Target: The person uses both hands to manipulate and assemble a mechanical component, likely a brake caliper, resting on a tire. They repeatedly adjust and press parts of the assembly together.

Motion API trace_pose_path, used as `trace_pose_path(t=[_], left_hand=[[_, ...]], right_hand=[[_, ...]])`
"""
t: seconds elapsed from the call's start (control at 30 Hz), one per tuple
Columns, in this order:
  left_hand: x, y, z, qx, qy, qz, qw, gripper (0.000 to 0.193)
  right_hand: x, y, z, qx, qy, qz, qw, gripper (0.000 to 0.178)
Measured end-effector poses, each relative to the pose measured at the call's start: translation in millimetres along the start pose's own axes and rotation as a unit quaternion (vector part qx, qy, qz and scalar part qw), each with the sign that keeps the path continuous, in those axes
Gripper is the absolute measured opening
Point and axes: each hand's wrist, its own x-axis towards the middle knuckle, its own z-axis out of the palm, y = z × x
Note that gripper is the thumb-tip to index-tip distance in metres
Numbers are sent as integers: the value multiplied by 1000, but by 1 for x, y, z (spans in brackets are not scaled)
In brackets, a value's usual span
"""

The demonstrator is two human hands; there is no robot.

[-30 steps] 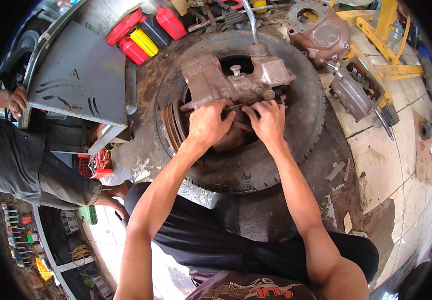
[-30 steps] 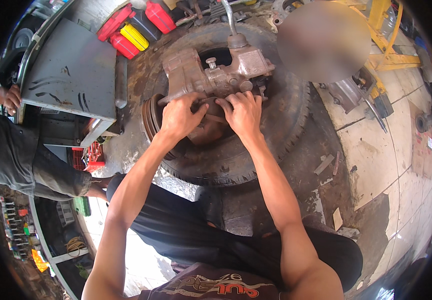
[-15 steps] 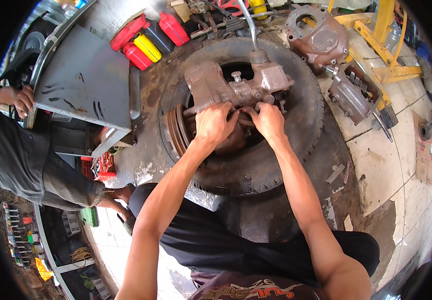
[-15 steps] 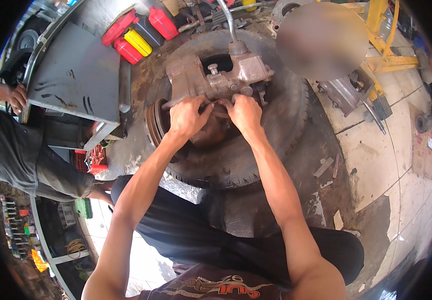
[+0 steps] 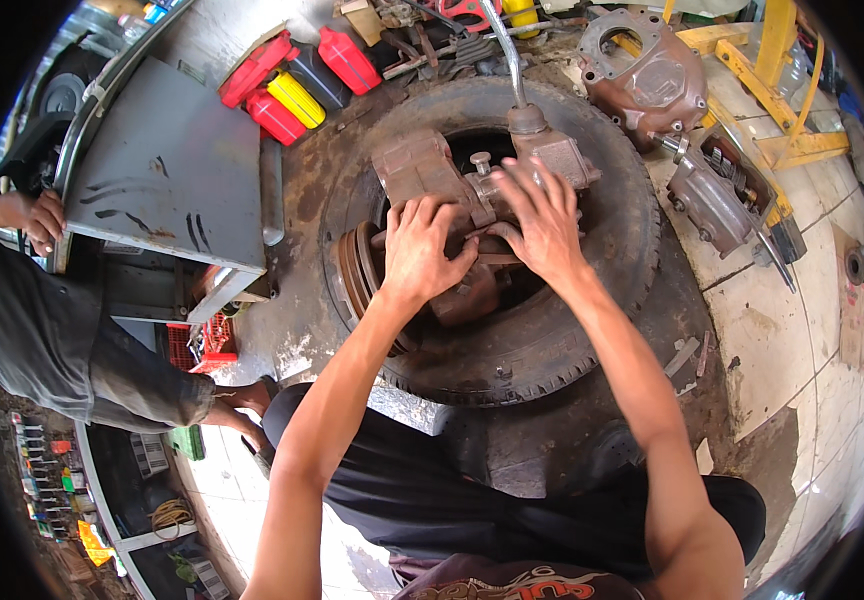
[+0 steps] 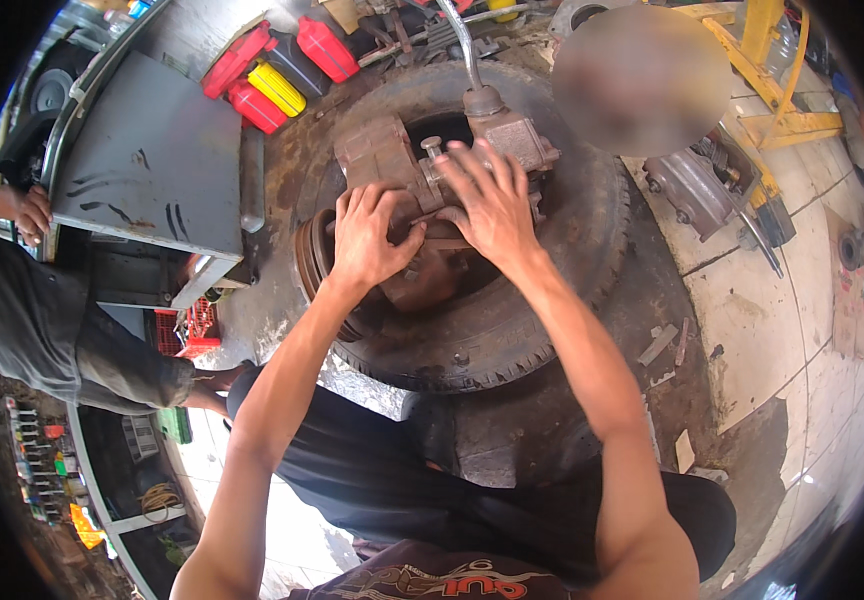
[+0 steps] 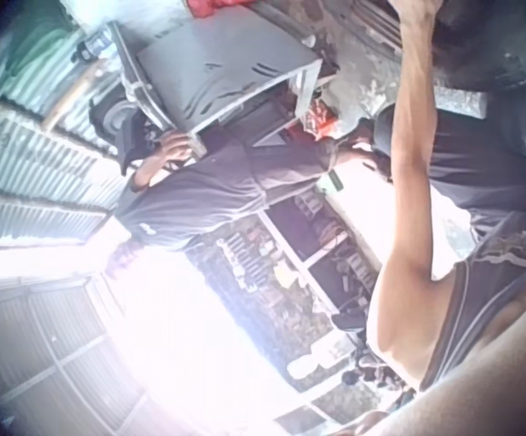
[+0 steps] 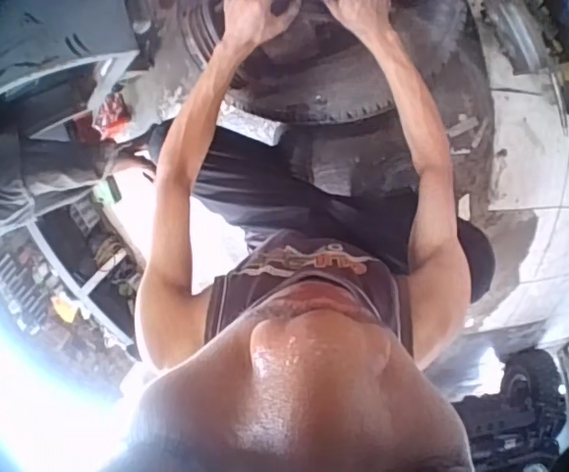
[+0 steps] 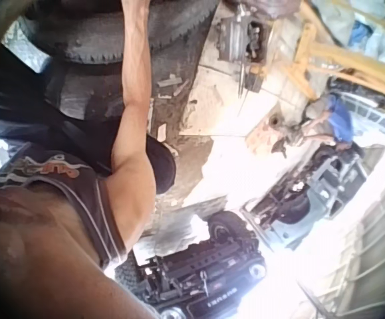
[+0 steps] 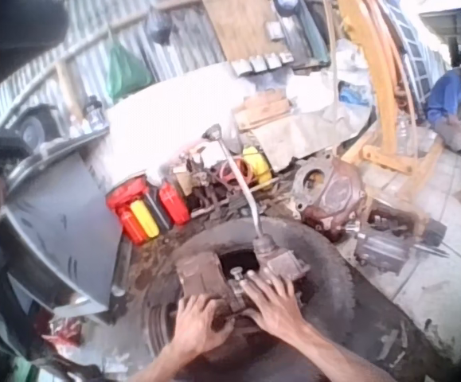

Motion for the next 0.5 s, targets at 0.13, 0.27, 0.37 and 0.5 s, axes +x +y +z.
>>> trace_pose_path(t=[0.13,0.27,0.37,0.5], left_hand=[[0,-3,8,-19,-16,-32,999,64],[6,-4,8,-3,-58,-42,997,69],[7,-3,12,-6,-61,-54,997,68],[8,-3,18,7,-24,-54,998,65]], right_hand=[[23,30,8,78,-94,-137,983,76],[21,34,20,85,-31,-156,984,60],[21,40,27,89,17,-185,978,54],[24,38,25,104,-14,-182,978,57]])
